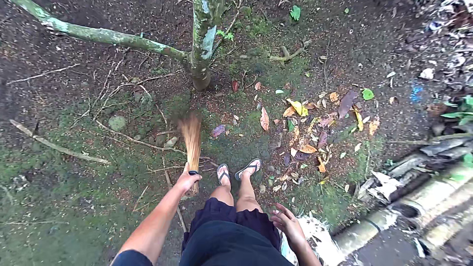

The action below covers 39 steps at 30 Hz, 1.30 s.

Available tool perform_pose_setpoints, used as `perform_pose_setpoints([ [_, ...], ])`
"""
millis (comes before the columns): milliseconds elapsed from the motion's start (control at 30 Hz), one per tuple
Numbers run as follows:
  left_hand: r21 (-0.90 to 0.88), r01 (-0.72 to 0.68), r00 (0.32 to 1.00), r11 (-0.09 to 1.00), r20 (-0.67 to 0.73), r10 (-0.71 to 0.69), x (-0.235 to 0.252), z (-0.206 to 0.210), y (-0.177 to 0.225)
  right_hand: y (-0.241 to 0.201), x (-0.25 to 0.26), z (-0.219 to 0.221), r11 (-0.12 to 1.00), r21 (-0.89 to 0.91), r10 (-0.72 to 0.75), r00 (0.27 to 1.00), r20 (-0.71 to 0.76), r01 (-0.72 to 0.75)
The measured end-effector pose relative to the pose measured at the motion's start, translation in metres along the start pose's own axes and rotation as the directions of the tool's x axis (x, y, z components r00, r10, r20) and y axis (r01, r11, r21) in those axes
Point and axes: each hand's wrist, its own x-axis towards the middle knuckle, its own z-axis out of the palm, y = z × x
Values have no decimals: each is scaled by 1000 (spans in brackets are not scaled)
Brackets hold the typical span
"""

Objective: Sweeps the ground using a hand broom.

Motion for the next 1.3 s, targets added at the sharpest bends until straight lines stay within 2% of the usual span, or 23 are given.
perform_pose_setpoints([
  [100,-108,-58,997,992,35,62,-53,9,-16,-13,10,-13,1000,-14,16,1000,25,-16],
  [233,-134,-64,998,989,-29,61,-115,13,-33,-36,17,-19,1000,-16,23,999,44,-22],
  [300,-205,-17,998,979,-69,2,-122,25,-31,-44,19,-23,1000,1,17,998,61,-17],
  [400,-370,61,992,927,-82,-98,-93,59,1,-45,20,-34,999,28,16,997,77,-19],
  [500,-396,124,991,910,89,-96,-57,133,45,-42,21,-59,998,39,38,998,43,-40],
  [600,-219,127,937,967,347,-45,-46,215,77,-35,30,-81,998,44,48,999,3,-48],
  [667,-190,100,880,977,474,2,-48,237,95,-35,37,-88,997,51,54,998,-9,-54],
  [733,-242,81,857,967,512,56,-56,231,105,-39,42,-90,996,52,68,998,-9,-67],
  [800,-280,42,859,959,501,109,-70,207,109,-44,48,-87,995,59,74,997,9,-75],
  [867,-279,-19,890,960,433,143,-92,185,108,-49,50,-84,994,77,77,997,23,-79],
  [967,-253,-107,962,961,217,165,-112,156,97,-52,47,-83,993,97,67,997,37,-70],
  [1033,-261,-112,989,959,68,134,-99,143,88,-52,45,-85,994,93,54,998,42,-57],
  [1133,-377,-102,994,920,-70,82,-44,150,99,-47,45,-94,997,57,43,997,63,-46],
  [1200,-394,-89,995,915,-82,62,-2,175,121,-45,45,-100,998,41,39,997,70,-42],
  [1300,-102,-50,992,994,114,62,20,216,147,-44,49,-98,999,-6,45,995,91,-45],
])
